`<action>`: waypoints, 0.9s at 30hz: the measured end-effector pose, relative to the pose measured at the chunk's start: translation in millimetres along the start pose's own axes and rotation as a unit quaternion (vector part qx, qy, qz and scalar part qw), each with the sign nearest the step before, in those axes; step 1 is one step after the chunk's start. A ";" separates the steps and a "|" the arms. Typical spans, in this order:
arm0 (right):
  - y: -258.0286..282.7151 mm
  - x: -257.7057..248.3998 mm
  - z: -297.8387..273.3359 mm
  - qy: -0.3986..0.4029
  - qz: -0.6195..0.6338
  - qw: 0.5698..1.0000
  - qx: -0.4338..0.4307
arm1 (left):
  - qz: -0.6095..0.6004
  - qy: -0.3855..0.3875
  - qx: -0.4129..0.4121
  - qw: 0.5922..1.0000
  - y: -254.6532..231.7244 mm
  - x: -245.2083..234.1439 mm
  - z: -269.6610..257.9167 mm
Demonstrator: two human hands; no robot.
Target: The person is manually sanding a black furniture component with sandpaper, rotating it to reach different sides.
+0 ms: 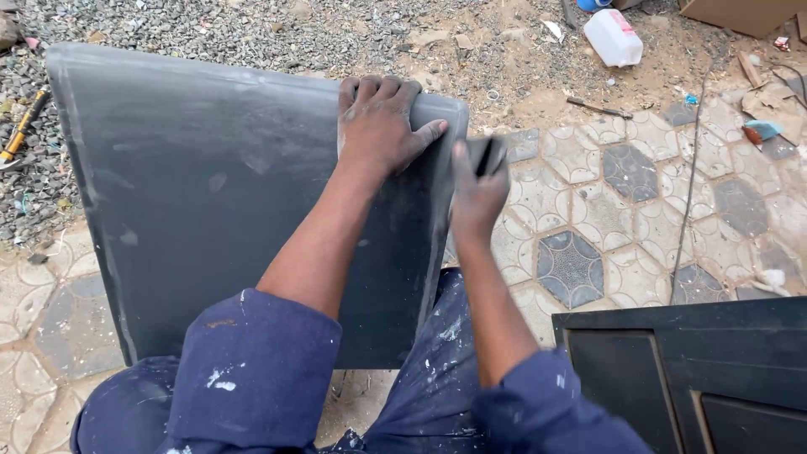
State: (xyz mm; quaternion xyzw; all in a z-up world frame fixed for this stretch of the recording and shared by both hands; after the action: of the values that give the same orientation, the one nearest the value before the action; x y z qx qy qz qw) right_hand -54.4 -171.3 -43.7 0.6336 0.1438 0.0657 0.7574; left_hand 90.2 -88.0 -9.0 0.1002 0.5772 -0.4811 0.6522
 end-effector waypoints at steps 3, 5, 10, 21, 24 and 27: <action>-17.5 -13.0 -38.8 0.013 0.072 0.997 -0.014 | -0.005 -0.001 0.007 1.000 -6.3 -6.8 -3.6; 9.3 0.3 -11.5 0.014 0.040 0.999 0.017 | 0.006 -0.002 0.009 1.000 -2.0 -6.4 -2.5; 8.1 22.0 45.5 0.030 0.056 0.998 -0.015 | 0.010 -0.031 0.023 0.999 0.2 -0.3 -1.3; 10.3 11.5 24.6 -0.010 -0.053 0.996 -0.067 | 0.005 -0.007 0.008 1.000 -1.0 0.1 -2.0; 15.4 22.2 57.2 0.038 -0.025 0.996 -0.071 | -0.002 -0.011 0.012 1.000 0.8 1.2 -2.0; 15.3 -2.7 1.4 0.031 -0.068 0.997 -0.029 | -0.024 0.006 -0.002 1.000 1.8 1.8 -0.7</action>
State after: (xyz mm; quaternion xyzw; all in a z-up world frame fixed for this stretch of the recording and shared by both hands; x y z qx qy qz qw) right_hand -55.3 -170.5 -28.2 0.5977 0.2081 0.0379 0.7733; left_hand 90.8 -87.5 -11.5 0.0873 0.5843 -0.4947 0.6374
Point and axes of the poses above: each hand's wrist, its own z-axis towards the middle knuckle, its own x-axis out of the palm, y = z × x, the point moved 2 cm from there along z, towards the middle knuckle, and after that the axes turned 5 degrees about -z, right-handed, at the moved point
